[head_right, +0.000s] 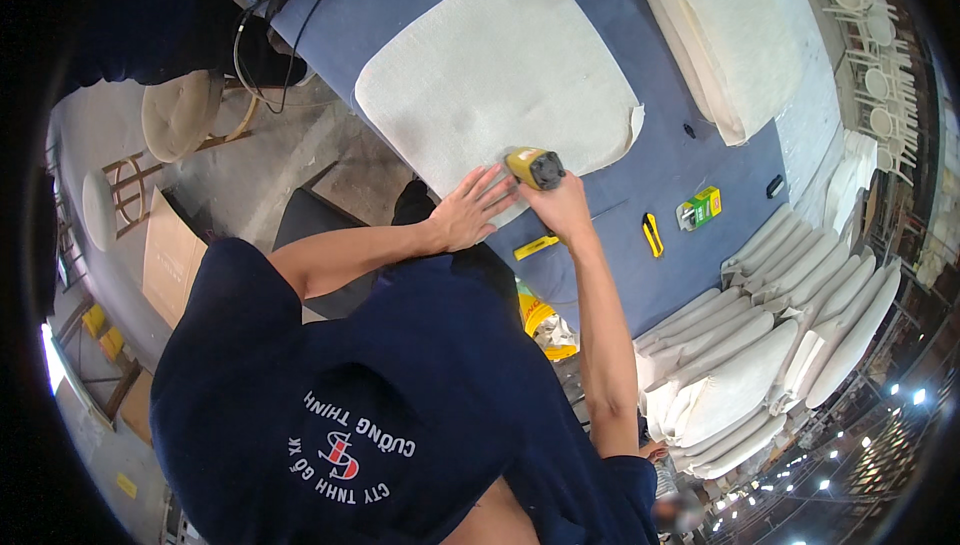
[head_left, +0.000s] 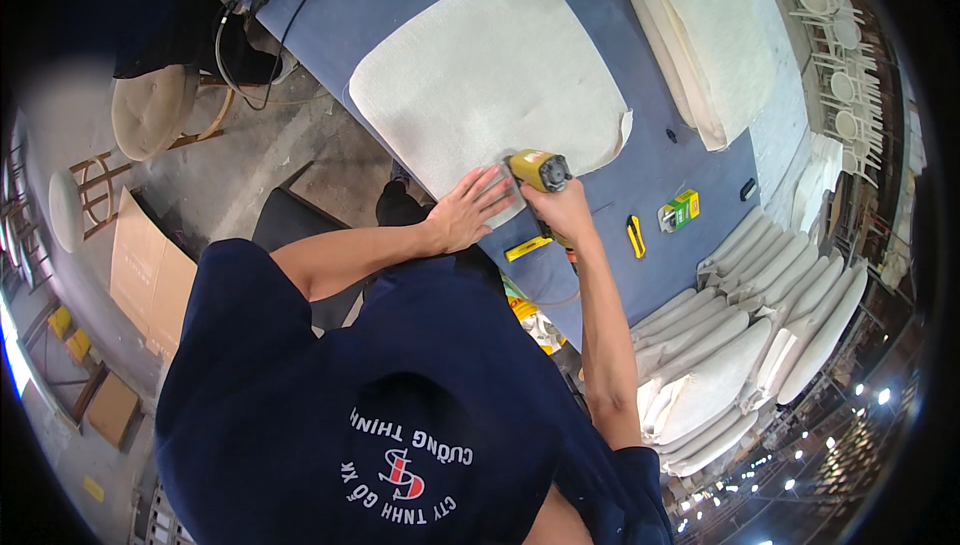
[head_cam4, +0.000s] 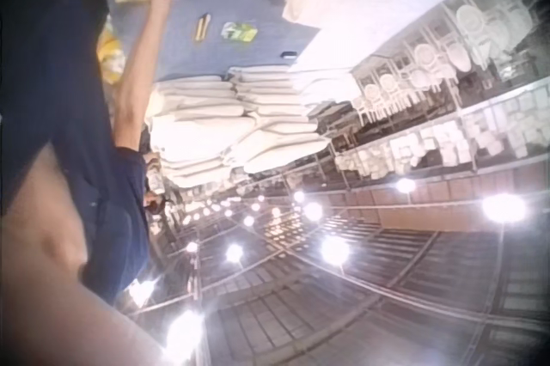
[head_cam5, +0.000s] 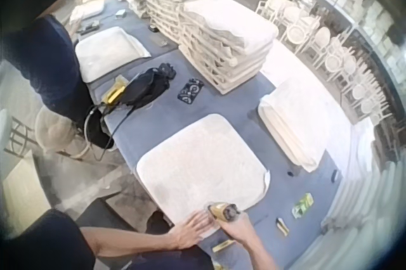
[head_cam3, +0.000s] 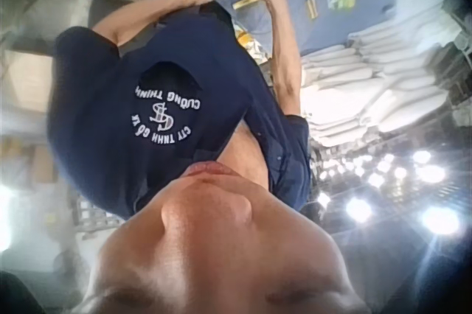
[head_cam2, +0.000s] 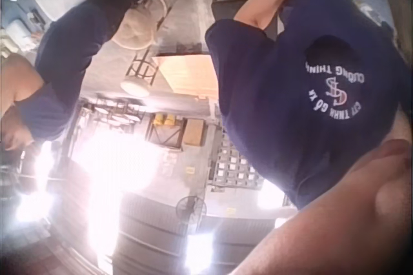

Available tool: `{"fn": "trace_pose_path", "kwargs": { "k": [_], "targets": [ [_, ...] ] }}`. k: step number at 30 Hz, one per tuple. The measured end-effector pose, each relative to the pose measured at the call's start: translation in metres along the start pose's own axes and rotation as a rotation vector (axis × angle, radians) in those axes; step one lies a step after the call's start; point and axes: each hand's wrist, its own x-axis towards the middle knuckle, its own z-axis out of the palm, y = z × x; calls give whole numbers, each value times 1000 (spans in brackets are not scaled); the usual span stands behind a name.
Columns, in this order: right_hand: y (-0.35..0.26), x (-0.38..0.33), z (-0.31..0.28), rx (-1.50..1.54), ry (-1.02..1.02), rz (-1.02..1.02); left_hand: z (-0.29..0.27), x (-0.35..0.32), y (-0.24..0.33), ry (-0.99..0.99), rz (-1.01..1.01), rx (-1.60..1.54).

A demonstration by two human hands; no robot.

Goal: The person staples white fabric onto a chair seat cushion using a pneumatic staple gun, then trims excess fabric with a utility knife. They repeat the process on a second cushion, folding edges and securing the fabric before stacking the finished pieces.

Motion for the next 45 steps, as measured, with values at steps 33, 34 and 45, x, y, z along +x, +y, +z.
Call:
{"fn": "trace_pose_path", "kwargs": {
  "k": [33, 34, 45],
  "targets": [
    [57, -77, 54, 554, 770, 125, -244, 35, -236, -10, -572, -1118],
    [50, -74, 48, 629, 734, 103, -263, 25, -212, -1, -439, -1189],
    [-72, -103, -92, 640, 1094, -315, -274, 57, -28, -73, 342, -1157]
  ]
}}
